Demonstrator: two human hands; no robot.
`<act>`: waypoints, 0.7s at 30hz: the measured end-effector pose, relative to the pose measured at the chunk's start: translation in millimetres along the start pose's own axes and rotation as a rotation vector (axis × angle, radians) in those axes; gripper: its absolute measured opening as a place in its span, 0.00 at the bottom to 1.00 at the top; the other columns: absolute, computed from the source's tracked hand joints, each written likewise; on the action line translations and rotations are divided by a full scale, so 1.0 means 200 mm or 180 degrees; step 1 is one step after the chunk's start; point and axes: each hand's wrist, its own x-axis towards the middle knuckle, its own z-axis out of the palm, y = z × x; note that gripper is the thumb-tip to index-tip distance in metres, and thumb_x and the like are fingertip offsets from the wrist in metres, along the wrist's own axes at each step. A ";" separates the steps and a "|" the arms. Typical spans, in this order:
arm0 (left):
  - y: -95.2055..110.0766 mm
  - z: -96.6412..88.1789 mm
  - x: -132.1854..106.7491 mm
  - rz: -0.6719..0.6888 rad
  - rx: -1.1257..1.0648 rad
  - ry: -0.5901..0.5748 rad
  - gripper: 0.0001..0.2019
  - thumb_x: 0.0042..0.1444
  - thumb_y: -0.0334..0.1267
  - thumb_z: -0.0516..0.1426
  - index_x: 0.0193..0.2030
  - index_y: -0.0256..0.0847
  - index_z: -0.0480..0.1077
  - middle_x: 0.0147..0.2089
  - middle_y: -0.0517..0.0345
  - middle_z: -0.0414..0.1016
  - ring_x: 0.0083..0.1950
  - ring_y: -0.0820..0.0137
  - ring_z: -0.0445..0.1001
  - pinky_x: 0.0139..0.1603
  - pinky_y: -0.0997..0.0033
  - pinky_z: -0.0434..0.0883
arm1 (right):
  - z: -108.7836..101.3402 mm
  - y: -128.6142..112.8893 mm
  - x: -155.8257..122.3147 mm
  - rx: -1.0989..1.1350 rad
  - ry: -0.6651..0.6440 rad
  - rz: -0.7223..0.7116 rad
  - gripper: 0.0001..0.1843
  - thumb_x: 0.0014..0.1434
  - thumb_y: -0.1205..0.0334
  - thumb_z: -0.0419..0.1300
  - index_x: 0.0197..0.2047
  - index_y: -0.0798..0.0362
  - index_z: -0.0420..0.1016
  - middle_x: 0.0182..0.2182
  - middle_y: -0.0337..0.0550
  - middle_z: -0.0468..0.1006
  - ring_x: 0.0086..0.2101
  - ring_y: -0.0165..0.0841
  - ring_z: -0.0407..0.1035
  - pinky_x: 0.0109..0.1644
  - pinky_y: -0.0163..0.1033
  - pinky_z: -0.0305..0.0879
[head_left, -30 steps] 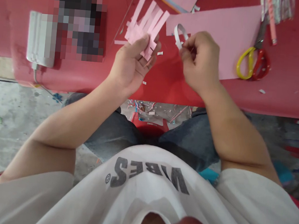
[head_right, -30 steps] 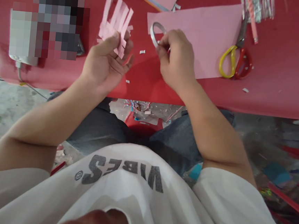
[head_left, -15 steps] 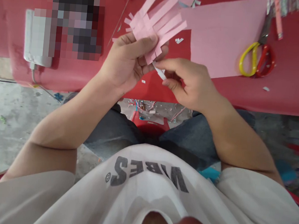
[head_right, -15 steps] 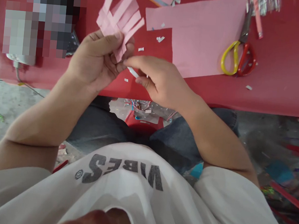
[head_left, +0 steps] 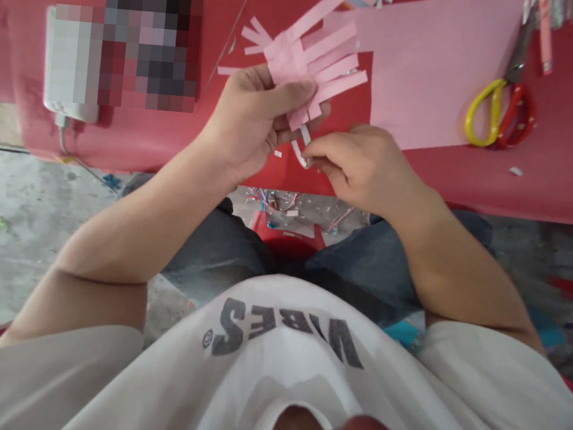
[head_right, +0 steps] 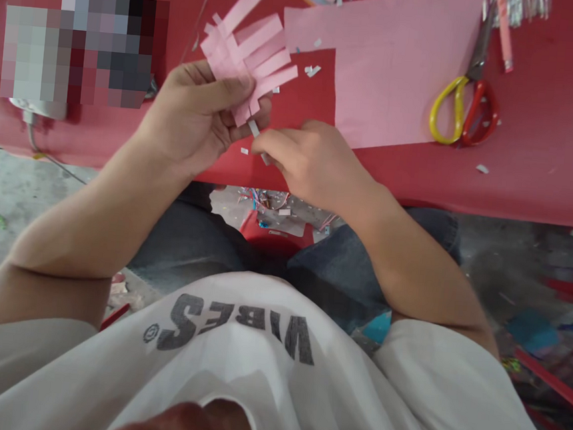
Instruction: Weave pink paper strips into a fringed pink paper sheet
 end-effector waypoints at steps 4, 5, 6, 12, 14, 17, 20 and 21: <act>0.01 0.00 0.00 -0.0032 0.0046 0.0037 0.03 0.59 0.35 0.65 0.34 0.44 0.77 0.36 0.59 0.81 0.42 0.68 0.82 0.50 0.63 0.81 | 0.00 0.00 0.00 -0.0008 0.0210 0.0133 0.12 0.71 0.68 0.53 0.48 0.47 0.77 0.44 0.38 0.83 0.41 0.36 0.77 0.46 0.45 0.71; 0.02 0.00 0.00 -0.0063 0.0014 0.0037 0.03 0.60 0.36 0.64 0.34 0.45 0.76 0.37 0.59 0.80 0.42 0.68 0.81 0.50 0.63 0.81 | -0.01 -0.01 0.00 0.0002 0.0290 0.0193 0.12 0.71 0.67 0.53 0.47 0.47 0.78 0.48 0.40 0.81 0.44 0.36 0.77 0.49 0.46 0.72; 0.02 0.00 0.00 -0.0081 -0.0030 0.0042 0.04 0.61 0.36 0.63 0.34 0.45 0.76 0.37 0.58 0.81 0.44 0.68 0.81 0.51 0.63 0.81 | -0.01 -0.01 0.00 0.0009 0.0395 0.0256 0.12 0.72 0.66 0.53 0.46 0.46 0.78 0.52 0.42 0.79 0.47 0.37 0.76 0.51 0.46 0.72; 0.03 -0.02 0.03 -0.0147 0.0110 0.0128 0.02 0.54 0.42 0.67 0.32 0.52 0.79 0.41 0.61 0.83 0.47 0.64 0.80 0.45 0.65 0.79 | -0.01 0.00 0.01 0.0157 0.0883 0.0574 0.07 0.71 0.60 0.57 0.44 0.44 0.77 0.46 0.44 0.78 0.48 0.40 0.74 0.56 0.51 0.73; 0.01 -0.04 0.03 -0.0070 0.0236 0.0116 0.04 0.50 0.42 0.69 0.30 0.52 0.80 0.37 0.60 0.82 0.39 0.66 0.77 0.39 0.64 0.77 | 0.01 0.01 0.01 0.0289 0.0987 0.0839 0.04 0.69 0.61 0.59 0.44 0.44 0.76 0.42 0.43 0.80 0.43 0.39 0.75 0.51 0.50 0.75; 0.00 -0.06 0.03 0.0112 0.0427 0.0023 0.04 0.49 0.42 0.71 0.29 0.50 0.81 0.33 0.59 0.80 0.31 0.69 0.72 0.34 0.63 0.73 | 0.01 0.03 0.01 0.0424 0.1068 0.1118 0.03 0.66 0.63 0.63 0.42 0.45 0.76 0.38 0.40 0.80 0.37 0.36 0.74 0.42 0.45 0.73; 0.01 -0.08 0.02 0.0072 0.0583 -0.0385 0.04 0.51 0.41 0.71 0.33 0.47 0.83 0.35 0.57 0.80 0.31 0.70 0.72 0.36 0.64 0.73 | -0.01 0.02 0.02 0.0538 0.1055 0.1156 0.04 0.64 0.65 0.64 0.38 0.45 0.76 0.35 0.39 0.79 0.33 0.34 0.72 0.38 0.42 0.71; 0.02 -0.09 0.02 0.0032 0.0696 -0.0539 0.04 0.52 0.40 0.71 0.32 0.45 0.83 0.34 0.56 0.79 0.32 0.70 0.72 0.37 0.65 0.73 | -0.02 0.02 0.03 0.0577 0.1049 0.1135 0.04 0.64 0.65 0.64 0.38 0.45 0.76 0.34 0.38 0.79 0.32 0.33 0.72 0.38 0.41 0.70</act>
